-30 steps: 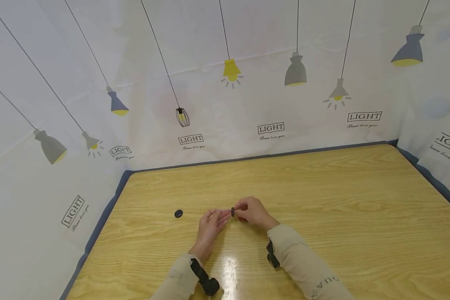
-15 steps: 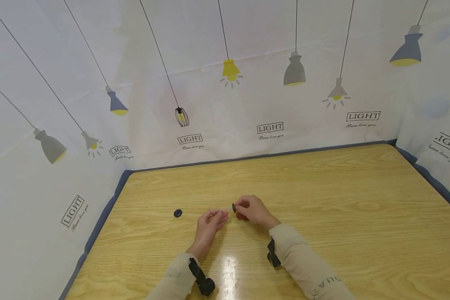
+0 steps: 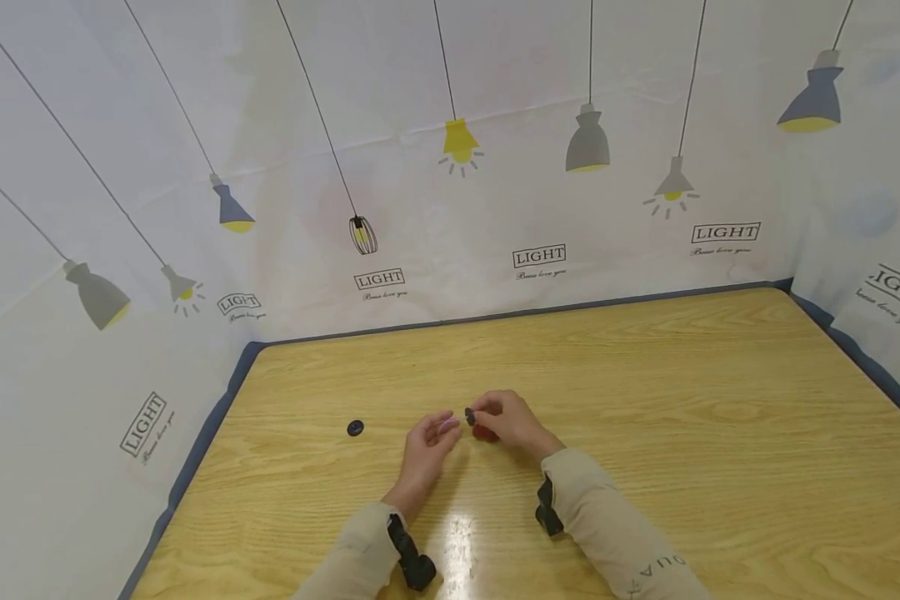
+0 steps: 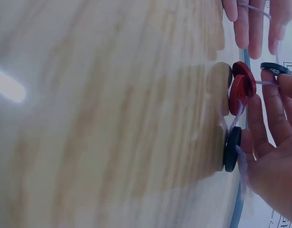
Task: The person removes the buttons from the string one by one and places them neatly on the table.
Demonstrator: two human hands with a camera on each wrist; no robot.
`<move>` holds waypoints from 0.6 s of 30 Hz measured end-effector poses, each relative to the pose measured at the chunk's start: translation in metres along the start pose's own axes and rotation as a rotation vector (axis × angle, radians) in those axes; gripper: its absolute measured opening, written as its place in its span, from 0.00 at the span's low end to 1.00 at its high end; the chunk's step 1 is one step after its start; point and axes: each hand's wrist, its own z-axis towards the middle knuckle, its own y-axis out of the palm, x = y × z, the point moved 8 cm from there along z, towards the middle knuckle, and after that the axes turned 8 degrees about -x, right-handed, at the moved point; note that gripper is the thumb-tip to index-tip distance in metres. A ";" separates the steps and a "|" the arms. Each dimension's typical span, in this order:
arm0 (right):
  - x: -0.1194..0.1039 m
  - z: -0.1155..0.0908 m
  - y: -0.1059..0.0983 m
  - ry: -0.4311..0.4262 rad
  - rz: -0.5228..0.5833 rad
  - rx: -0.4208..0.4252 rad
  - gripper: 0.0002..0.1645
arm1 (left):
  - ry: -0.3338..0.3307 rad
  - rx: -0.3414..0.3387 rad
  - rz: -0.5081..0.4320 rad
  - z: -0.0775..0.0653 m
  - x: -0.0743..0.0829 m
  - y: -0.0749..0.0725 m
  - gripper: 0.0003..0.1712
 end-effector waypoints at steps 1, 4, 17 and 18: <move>0.000 0.000 0.000 -0.002 0.002 -0.003 0.05 | 0.007 -0.008 -0.006 0.000 0.001 0.001 0.20; 0.000 -0.002 0.001 0.000 -0.003 -0.004 0.05 | 0.025 -0.034 -0.003 -0.004 0.017 0.006 0.20; -0.004 0.000 0.002 -0.075 -0.032 -0.003 0.05 | 0.010 -0.044 0.029 0.014 0.003 0.014 0.21; -0.004 0.000 0.002 -0.080 -0.033 -0.005 0.05 | 0.004 -0.043 0.026 0.015 0.001 0.014 0.21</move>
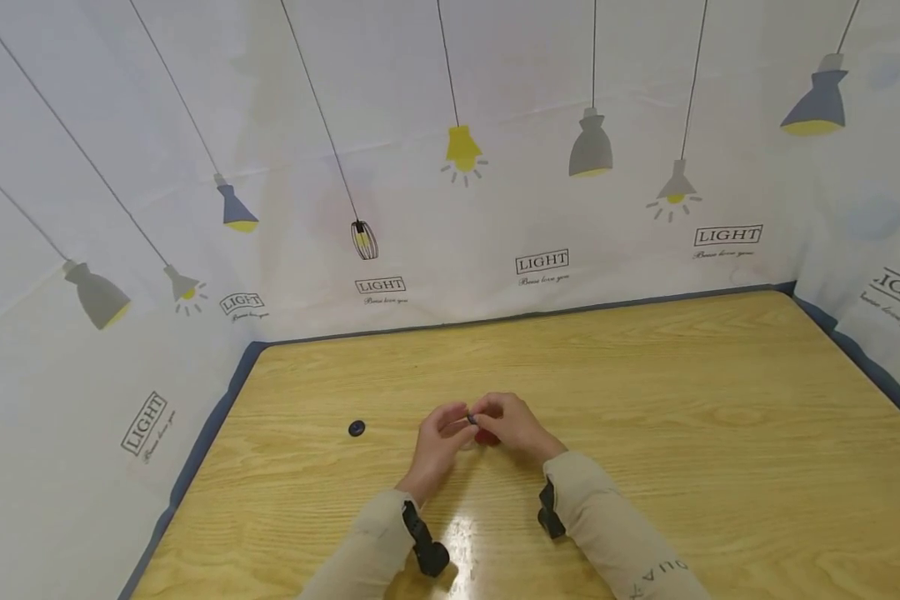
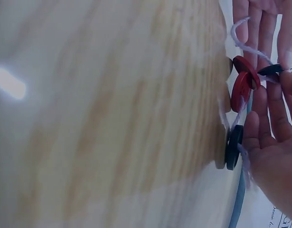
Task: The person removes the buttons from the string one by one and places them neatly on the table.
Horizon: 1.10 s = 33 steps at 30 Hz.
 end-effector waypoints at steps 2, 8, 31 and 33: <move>0.001 0.000 0.001 -0.008 0.007 -0.007 0.05 | -0.010 0.001 -0.011 0.001 -0.002 0.001 0.19; 0.002 0.000 0.003 -0.021 0.030 -0.025 0.05 | -0.007 0.007 -0.006 0.002 -0.005 0.002 0.16; -0.002 0.001 0.001 -0.055 -0.105 0.006 0.05 | 0.024 -0.011 -0.036 0.000 0.002 -0.006 0.16; -0.001 0.001 0.000 -0.050 -0.097 0.010 0.05 | 0.034 -0.014 -0.032 -0.001 0.004 -0.007 0.16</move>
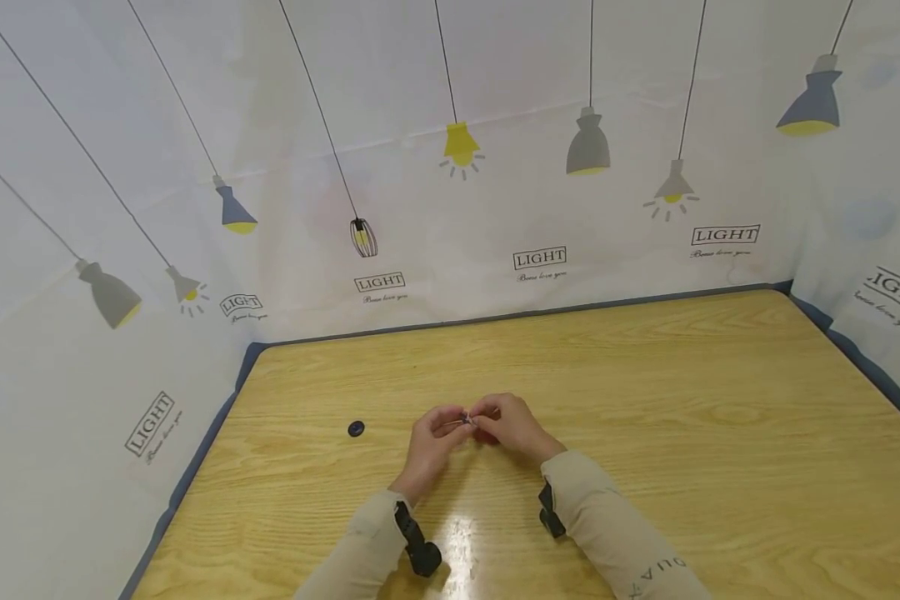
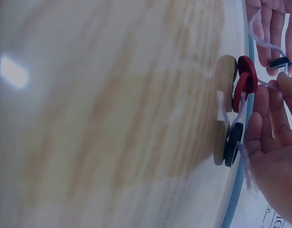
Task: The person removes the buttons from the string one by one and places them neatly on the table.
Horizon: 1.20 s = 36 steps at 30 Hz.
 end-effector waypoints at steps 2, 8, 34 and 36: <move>0.002 0.000 -0.001 0.018 0.009 0.010 0.04 | 0.004 -0.001 0.002 -0.002 0.004 0.000 0.16; 0.007 0.000 -0.002 0.060 -0.001 0.025 0.04 | 0.031 -0.007 0.012 -0.011 0.023 0.001 0.16; 0.007 -0.003 -0.002 0.079 0.029 0.026 0.03 | 0.038 0.013 0.108 -0.019 0.030 -0.024 0.16; 0.007 -0.003 -0.003 0.081 0.025 0.026 0.03 | 0.049 0.008 0.109 -0.022 0.036 -0.023 0.16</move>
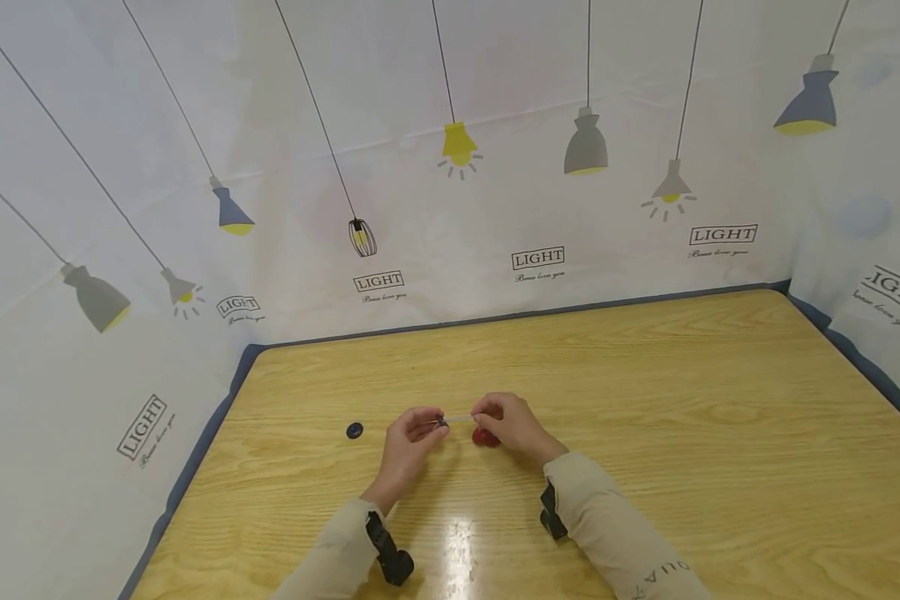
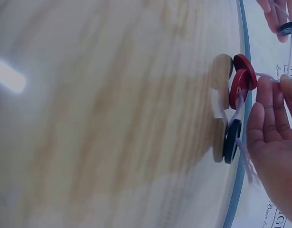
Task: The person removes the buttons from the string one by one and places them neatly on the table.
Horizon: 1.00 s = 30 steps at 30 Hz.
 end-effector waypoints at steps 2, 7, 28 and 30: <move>-0.001 0.000 -0.001 -0.006 -0.007 0.001 0.03 | 0.000 -0.003 0.003 -0.001 0.002 -0.001 0.16; -0.002 -0.001 -0.002 -0.027 -0.018 0.007 0.03 | -0.001 0.000 0.006 0.001 -0.007 -0.006 0.17; 0.000 -0.005 -0.004 -0.052 0.021 -0.013 0.05 | 0.002 0.019 0.090 0.000 -0.032 -0.048 0.20; 0.000 -0.005 -0.004 -0.056 0.030 -0.016 0.05 | -0.017 0.032 0.090 0.001 -0.035 -0.053 0.20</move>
